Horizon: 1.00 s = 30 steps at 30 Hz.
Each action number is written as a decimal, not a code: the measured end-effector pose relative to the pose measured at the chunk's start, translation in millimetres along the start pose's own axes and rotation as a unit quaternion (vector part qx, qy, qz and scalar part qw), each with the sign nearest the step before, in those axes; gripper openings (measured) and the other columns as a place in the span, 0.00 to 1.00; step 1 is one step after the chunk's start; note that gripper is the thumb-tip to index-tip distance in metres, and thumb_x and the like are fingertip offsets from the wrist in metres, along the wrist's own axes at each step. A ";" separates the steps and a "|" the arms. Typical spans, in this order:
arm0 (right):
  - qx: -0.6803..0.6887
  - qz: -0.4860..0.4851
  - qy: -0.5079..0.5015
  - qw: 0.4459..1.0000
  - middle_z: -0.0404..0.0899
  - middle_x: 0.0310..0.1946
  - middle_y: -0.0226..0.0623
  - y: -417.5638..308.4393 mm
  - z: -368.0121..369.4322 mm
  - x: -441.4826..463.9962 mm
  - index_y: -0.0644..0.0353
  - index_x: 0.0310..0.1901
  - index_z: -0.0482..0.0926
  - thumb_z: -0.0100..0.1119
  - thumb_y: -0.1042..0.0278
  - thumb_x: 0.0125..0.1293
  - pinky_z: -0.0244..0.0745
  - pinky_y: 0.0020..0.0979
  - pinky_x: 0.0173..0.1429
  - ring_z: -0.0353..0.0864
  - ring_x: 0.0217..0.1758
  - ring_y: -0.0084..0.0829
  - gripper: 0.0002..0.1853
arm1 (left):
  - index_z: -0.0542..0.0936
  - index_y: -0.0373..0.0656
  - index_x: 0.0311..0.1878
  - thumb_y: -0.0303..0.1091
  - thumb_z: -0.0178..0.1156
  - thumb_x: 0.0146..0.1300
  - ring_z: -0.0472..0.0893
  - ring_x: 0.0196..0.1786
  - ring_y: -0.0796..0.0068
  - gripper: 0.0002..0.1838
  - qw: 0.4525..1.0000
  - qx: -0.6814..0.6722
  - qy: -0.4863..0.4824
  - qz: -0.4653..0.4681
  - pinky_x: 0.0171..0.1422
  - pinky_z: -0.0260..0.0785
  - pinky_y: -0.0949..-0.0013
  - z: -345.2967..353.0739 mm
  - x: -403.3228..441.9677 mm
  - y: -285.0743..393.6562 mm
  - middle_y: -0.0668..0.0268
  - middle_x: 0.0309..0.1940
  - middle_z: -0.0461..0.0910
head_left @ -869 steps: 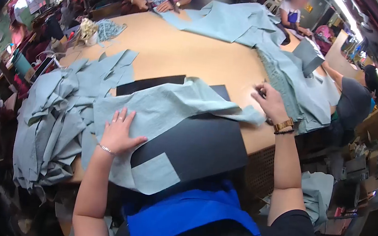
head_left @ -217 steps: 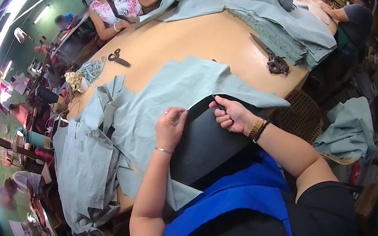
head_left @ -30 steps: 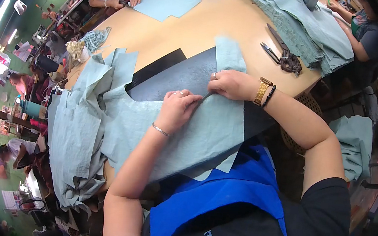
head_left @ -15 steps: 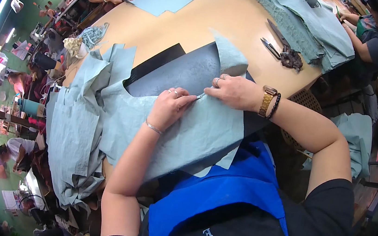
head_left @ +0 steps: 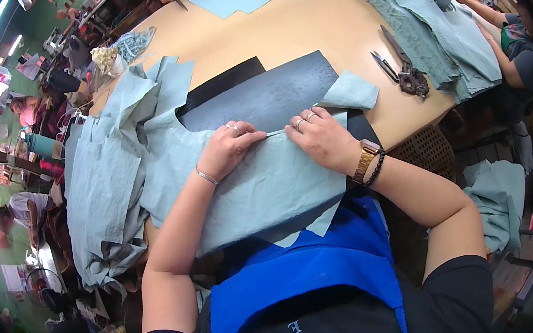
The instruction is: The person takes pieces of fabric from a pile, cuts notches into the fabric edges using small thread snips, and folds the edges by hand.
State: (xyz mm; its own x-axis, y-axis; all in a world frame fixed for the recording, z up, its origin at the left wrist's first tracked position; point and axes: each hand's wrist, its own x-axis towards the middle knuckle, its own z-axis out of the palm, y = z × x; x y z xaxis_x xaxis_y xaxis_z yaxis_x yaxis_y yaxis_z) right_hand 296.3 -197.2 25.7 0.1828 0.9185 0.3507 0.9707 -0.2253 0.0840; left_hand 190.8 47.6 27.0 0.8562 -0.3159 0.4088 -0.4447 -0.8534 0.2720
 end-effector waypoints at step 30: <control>-0.050 0.064 -0.185 0.979 0.76 0.52 0.43 -27.2 -31.5 28.9 0.49 0.64 0.73 0.49 0.69 0.69 0.74 0.52 0.61 0.80 0.53 0.41 0.22 | 0.87 0.52 0.40 0.31 0.67 0.59 0.81 0.40 0.67 0.07 0.995 0.076 0.052 -0.038 0.45 0.73 0.62 -9.6 -19.8 -10.8 0.71 0.37 0.82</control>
State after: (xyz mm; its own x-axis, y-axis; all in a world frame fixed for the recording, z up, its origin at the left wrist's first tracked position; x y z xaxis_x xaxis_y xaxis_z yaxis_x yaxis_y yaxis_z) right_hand 270.3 -174.8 62.9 0.3632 0.9317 0.0047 0.9195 -0.3593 0.1594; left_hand 176.1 67.0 24.3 0.8508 -0.2104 0.4816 -0.3282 -0.9284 0.1742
